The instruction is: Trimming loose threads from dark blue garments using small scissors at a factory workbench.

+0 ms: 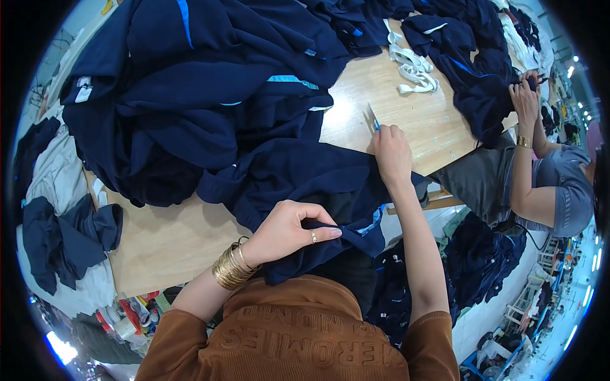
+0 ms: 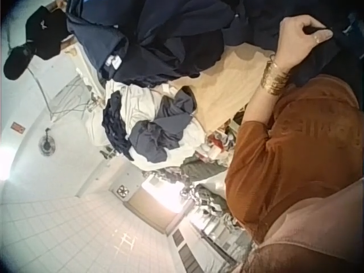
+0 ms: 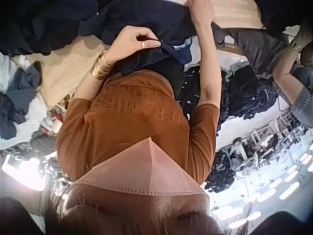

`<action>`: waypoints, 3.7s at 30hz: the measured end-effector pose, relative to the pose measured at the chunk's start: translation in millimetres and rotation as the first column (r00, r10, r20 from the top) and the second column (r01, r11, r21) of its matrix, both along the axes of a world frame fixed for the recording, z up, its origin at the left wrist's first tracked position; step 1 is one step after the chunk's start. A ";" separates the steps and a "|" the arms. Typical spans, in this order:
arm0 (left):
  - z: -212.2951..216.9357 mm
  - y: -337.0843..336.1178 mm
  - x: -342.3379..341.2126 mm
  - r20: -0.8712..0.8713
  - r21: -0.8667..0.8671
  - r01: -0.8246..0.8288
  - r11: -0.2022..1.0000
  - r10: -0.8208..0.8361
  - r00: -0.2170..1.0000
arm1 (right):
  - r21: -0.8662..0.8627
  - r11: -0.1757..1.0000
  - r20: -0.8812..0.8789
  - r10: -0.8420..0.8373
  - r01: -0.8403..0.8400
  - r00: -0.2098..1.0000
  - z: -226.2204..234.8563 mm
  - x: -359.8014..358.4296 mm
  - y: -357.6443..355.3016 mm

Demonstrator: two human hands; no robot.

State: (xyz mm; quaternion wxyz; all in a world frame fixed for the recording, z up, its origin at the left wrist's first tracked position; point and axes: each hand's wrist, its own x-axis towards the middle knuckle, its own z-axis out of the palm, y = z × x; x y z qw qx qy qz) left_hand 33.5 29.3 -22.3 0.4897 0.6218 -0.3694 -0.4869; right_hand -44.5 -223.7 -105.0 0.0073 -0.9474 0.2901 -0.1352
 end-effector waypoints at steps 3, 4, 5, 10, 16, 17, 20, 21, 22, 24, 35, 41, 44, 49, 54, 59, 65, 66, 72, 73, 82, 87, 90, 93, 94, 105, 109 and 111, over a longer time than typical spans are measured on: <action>0.3 2.5 1.7 -0.050 -0.008 -0.008 1.000 0.008 0.999 | 0.276 0.958 0.071 -0.105 0.082 0.992 19.2 -7.6 -0.4; -0.1 3.6 2.1 -0.073 -0.019 -0.018 1.000 0.016 0.997 | 0.510 0.854 0.140 -0.199 0.102 0.970 27.9 -12.4 2.0; 0.9 2.8 1.4 -0.079 -0.024 -0.018 1.000 0.016 0.997 | 0.657 0.754 0.237 -0.196 -0.008 0.951 33.5 -24.2 1.2; 1.4 6.0 1.0 -0.011 -0.105 -0.074 0.992 0.073 0.997 | 0.907 0.372 0.305 -0.251 -0.199 0.919 111.0 -54.1 62.0; 8.2 5.7 0.8 0.018 -0.124 -0.097 0.988 0.100 0.995 | 0.475 0.850 0.155 0.175 -0.229 0.972 138.3 -85.9 111.8; 8.6 5.4 0.5 0.016 -0.125 -0.095 0.988 0.098 0.995 | 0.431 0.862 0.160 0.217 -0.266 0.963 136.8 -90.3 116.5; 9.9 5.4 0.4 0.027 -0.147 -0.089 0.985 0.094 0.995 | 0.362 0.880 0.163 0.264 -0.306 0.951 132.0 -96.4 130.0; 10.8 5.4 0.6 0.032 -0.120 -0.081 0.989 0.085 0.996 | 0.361 0.885 0.161 0.250 -0.293 0.955 129.1 -97.1 132.5; 11.5 5.3 0.8 0.036 -0.093 -0.072 0.993 0.076 0.996 | 0.360 0.890 0.159 0.237 -0.279 0.959 125.7 -97.8 133.7; 12.4 5.8 1.2 0.043 -0.094 -0.070 0.993 0.074 0.996 | 0.348 0.895 0.159 0.237 -0.279 0.959 122.7 -98.2 134.1; 5.7 7.5 2.3 0.090 -0.154 -0.024 0.988 0.039 0.995 | 0.345 0.898 0.112 0.249 -0.273 0.962 125.7 -95.5 131.9; 3.9 7.2 5.3 0.058 -0.180 0.005 0.984 0.005 0.998 | 0.357 0.888 0.104 0.271 -0.290 0.957 125.6 -94.8 129.4; 2.3 6.4 6.8 -0.004 -0.159 0.029 0.987 -0.030 1.000 | 0.330 0.884 0.148 0.297 -0.330 0.943 122.3 -94.4 127.6; 0.3 4.6 7.1 0.001 -0.167 0.055 0.985 -0.056 0.998 | 0.311 0.885 0.152 0.313 -0.346 0.937 123.9 -93.7 126.5; 1.7 5.2 7.0 0.012 -0.144 0.055 0.988 -0.054 0.998 | 0.313 0.884 0.140 0.318 -0.346 0.938 124.8 -92.6 127.4; 2.7 5.3 5.7 0.026 -0.142 0.056 0.988 -0.052 0.998 | 0.314 0.892 0.123 0.303 -0.326 0.945 123.5 -94.5 127.9; 6.6 5.7 5.6 0.005 -0.117 0.047 0.992 -0.047 0.999 | 0.545 0.809 0.183 0.142 -0.221 0.973 123.4 -98.6 126.7; 8.9 5.2 5.5 -0.011 -0.082 0.049 0.995 -0.050 0.999 | 0.550 0.804 0.196 0.141 -0.228 0.970 123.2 -98.7 126.8; 8.2 5.8 5.9 0.020 -0.082 0.053 0.995 -0.052 0.998 | 0.613 0.766 0.197 0.087 -0.192 0.976 124.4 -99.6 128.6; 8.0 5.9 5.9 0.045 -0.108 0.059 0.992 -0.055 0.998 | 0.693 0.707 0.192 0.007 -0.141 0.981 125.5 -99.6 129.0; 12.0 5.6 3.1 0.144 -0.132 0.012 0.991 0.007 0.990 | 0.512 0.831 0.210 0.121 -0.215 0.970 119.5 -99.6 136.1; 13.5 6.4 2.0 0.180 -0.151 0.027 0.988 0.001 0.984 | 0.363 0.894 0.172 0.212 -0.262 0.962 117.0 -100.6 138.5; 14.9 6.9 2.0 0.204 -0.155 0.039 0.987 -0.006 0.979 | 0.342 0.900 0.157 0.227 -0.268 0.961 117.4 -99.7 139.4; 16.9 6.8 2.1 0.212 -0.146 0.050 0.988 -0.018 0.977 | 0.327 0.904 0.147 0.238 -0.274 0.960 118.0 -98.6 139.7; 17.0 6.5 2.2 0.210 -0.140 0.054 0.989 -0.024 0.977 | 0.327 0.904 0.147 0.238 -0.274 0.960 118.2 -98.0 139.7; 10.5 29.3 7.1 0.278 -0.103 0.299 0.949 -0.261 0.924 | 0.767 0.641 0.371 -0.436 -0.006 0.820 93.5 -112.5 98.4; 12.4 42.0 6.6 0.372 0.005 0.473 0.881 -0.441 0.817 | 0.876 0.432 0.084 -0.574 0.214 0.815 45.6 -138.1 48.6; 20.3 35.8 9.5 0.322 -0.134 0.405 0.905 -0.346 0.881 | 0.780 0.603 0.269 -0.560 0.164 0.784 18.4 -123.8 52.2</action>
